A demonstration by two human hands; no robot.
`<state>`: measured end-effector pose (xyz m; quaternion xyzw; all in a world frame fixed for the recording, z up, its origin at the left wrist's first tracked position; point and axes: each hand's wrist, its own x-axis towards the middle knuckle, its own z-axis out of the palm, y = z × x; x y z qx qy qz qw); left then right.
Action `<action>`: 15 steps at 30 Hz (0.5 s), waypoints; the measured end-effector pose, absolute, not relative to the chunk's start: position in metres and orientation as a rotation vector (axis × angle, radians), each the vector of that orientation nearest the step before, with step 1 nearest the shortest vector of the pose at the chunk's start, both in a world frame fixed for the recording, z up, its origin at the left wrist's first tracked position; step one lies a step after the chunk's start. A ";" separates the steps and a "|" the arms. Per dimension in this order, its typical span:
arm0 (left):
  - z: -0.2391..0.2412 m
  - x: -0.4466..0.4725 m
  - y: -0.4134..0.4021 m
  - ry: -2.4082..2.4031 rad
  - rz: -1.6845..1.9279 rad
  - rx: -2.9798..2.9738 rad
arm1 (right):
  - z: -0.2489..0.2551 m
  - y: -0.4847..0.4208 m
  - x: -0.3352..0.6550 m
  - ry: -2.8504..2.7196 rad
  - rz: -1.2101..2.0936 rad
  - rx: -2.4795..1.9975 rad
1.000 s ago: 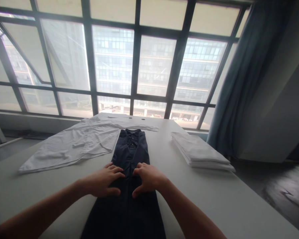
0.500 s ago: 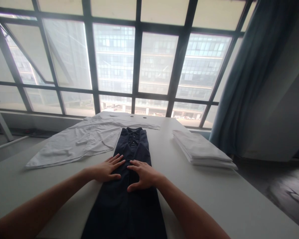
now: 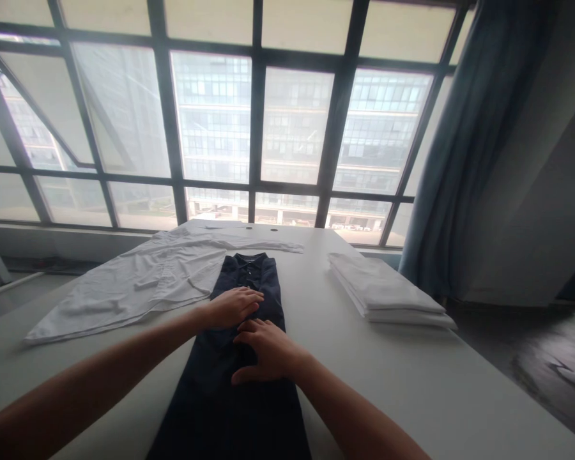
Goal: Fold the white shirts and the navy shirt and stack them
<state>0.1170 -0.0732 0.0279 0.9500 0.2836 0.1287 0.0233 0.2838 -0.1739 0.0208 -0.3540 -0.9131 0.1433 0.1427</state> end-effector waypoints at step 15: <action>-0.032 0.200 0.106 0.939 0.029 2.827 | 0.014 -0.165 0.292 -2.605 0.764 -1.108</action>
